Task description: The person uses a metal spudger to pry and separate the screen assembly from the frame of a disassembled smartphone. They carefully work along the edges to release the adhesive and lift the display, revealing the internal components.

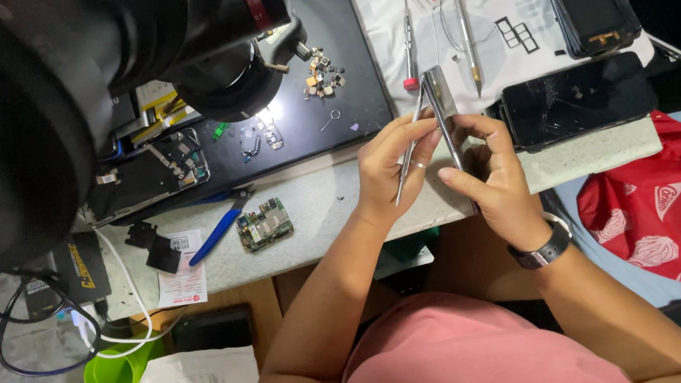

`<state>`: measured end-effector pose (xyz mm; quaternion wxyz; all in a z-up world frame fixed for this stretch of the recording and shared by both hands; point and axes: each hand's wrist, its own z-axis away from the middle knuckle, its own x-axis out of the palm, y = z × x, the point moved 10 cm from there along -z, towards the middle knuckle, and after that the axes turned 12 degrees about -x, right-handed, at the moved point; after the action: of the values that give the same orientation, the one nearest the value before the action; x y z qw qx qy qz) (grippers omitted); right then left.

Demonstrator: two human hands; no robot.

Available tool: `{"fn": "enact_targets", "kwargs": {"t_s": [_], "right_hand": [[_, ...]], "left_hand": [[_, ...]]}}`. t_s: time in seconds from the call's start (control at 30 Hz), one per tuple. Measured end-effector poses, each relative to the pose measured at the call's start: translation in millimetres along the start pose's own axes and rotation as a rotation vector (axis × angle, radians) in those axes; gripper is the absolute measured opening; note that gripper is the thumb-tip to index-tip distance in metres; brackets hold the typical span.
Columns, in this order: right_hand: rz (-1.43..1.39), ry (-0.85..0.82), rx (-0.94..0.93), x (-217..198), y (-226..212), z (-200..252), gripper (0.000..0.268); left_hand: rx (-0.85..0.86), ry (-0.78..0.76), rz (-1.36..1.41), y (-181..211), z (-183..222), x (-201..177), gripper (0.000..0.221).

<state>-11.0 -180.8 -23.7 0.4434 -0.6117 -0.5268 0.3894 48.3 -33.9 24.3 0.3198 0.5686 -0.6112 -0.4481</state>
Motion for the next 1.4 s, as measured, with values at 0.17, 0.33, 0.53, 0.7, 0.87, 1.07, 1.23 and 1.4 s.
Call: {"fn": "enact_targets", "kwargs": {"t_s": [0.17,0.33,0.53,0.7,0.87,1.07,1.23,1.4], "right_hand": [[0.027,-0.034,-0.016,0,1,-2,0.062],[-0.057,-0.043,0.042,1,5,-4,0.059],[-0.039,-0.059,0.080,1,4,-6,0.056],[-0.044,-0.039,0.185,0,13,-5,0.055],[-0.010,-0.044,0.169,0,15,-7,0.053],[-0.055,-0.002,0.230,-4,25,-6,0.054],[-0.079,0.014,0.237,-4,28,-6,0.053],[-0.082,0.037,0.197,-3,23,-4,0.054]], "left_hand": [[-0.021,0.001,0.006,-5,-1,0,0.017],[-0.031,-0.018,0.017,-7,-3,3,0.019],[-0.011,-0.028,0.006,-8,-4,5,0.022],[-0.006,-0.046,-0.016,-10,-6,5,0.026],[0.067,-0.074,-0.103,8,-7,0,0.037],[0.193,-0.262,-0.736,35,24,-12,0.024],[0.176,-0.257,-1.133,21,32,-34,0.018],[0.166,-0.199,-1.090,9,23,-44,0.022]]}}
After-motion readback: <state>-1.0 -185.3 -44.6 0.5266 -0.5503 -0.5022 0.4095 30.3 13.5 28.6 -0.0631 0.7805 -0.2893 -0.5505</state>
